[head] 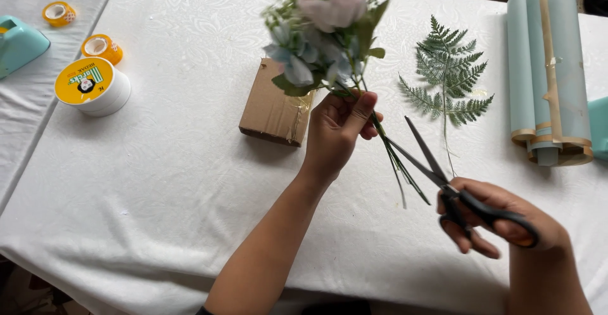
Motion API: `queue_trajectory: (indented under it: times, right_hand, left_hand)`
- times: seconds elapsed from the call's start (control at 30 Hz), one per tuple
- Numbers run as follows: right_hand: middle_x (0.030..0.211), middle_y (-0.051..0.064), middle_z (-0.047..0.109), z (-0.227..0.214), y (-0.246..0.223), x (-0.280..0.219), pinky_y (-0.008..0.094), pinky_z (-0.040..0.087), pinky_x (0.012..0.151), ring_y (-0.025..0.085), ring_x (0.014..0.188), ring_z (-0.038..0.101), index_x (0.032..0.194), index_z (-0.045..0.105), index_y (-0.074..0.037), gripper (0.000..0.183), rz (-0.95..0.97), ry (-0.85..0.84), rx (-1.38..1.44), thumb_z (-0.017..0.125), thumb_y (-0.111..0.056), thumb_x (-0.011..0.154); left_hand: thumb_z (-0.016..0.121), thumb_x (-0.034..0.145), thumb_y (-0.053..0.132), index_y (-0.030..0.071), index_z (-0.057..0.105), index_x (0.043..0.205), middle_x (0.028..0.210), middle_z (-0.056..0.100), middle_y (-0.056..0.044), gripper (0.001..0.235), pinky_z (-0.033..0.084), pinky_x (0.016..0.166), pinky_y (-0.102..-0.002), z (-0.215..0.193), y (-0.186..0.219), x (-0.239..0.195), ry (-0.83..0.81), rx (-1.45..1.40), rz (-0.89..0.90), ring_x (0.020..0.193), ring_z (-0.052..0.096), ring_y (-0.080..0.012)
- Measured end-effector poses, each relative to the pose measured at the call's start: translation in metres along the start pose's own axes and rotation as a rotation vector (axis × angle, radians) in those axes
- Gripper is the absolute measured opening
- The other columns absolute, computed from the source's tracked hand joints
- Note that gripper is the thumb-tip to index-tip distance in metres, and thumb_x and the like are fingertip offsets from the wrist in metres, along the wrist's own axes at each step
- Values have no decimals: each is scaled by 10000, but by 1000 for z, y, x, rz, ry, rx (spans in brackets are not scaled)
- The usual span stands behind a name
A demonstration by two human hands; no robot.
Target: Arranging artificial flowers and leaves, taping a small box, and preparing wrapping materials for a gift.
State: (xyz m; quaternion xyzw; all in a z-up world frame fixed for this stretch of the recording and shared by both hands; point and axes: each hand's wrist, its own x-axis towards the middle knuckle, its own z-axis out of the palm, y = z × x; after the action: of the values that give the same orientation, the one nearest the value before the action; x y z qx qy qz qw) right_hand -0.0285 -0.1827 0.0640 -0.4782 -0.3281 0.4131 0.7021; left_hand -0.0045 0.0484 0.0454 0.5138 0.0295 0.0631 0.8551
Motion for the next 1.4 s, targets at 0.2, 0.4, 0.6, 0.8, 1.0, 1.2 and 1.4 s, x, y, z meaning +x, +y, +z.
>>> queue_trajectory:
  times: [0.2,0.4,0.6,0.8,1.0,1.2,1.4]
  right_hand:
    - [664,24,390,-9,16,1,234,309,500,109,570,464,1113,431,63,558,18,13,-42,607,-418,890]
    - [564,-9,349,-22,28,-7,225,207,433,137,553,436,1110,334,-8,475,-33,110,131,658,-223,837]
    - [539,50,436,-25,26,-10,206,165,353,124,442,355,1132,346,56,498,-13,171,97,653,-175,815]
    - [572,56,393,-25,22,-15,184,193,312,100,422,337,1242,334,74,545,94,191,171,623,-114,820]
    - [669,136,523,-27,14,-23,196,286,339,123,465,417,1308,365,37,577,250,257,32,590,-122,801]
    - [677,113,522,-29,3,-27,230,383,345,169,564,497,1333,337,-5,599,341,171,-114,577,-171,810]
    - [682,97,555,-31,-7,-28,202,405,315,153,569,509,1345,302,-32,572,327,37,-326,492,-268,860]
  left_hand:
    - [611,796,242,47,566,823,676,621,-119,202,451,494,-219,-2,9,1,86,-72,-38,498,538,-127]
    - [608,799,254,48,561,806,673,626,-132,211,475,510,-224,-3,7,1,60,-98,-12,507,563,-134]
    - [610,795,255,43,580,813,683,638,-127,216,460,512,-226,-4,6,4,63,-77,-22,509,545,-134]
    - [595,818,254,93,557,805,665,624,-62,166,381,566,-203,-6,-1,7,76,0,-23,563,446,-90]
    - [573,829,248,97,539,779,667,638,-49,163,428,621,-222,-9,2,9,20,237,-36,607,522,-101]
    - [547,845,200,79,520,794,665,595,-27,135,483,672,-234,-10,11,3,-127,424,98,652,631,-117]
    - [543,847,190,89,511,714,620,565,-2,170,370,562,-235,-7,19,-2,-208,620,153,566,432,-92]
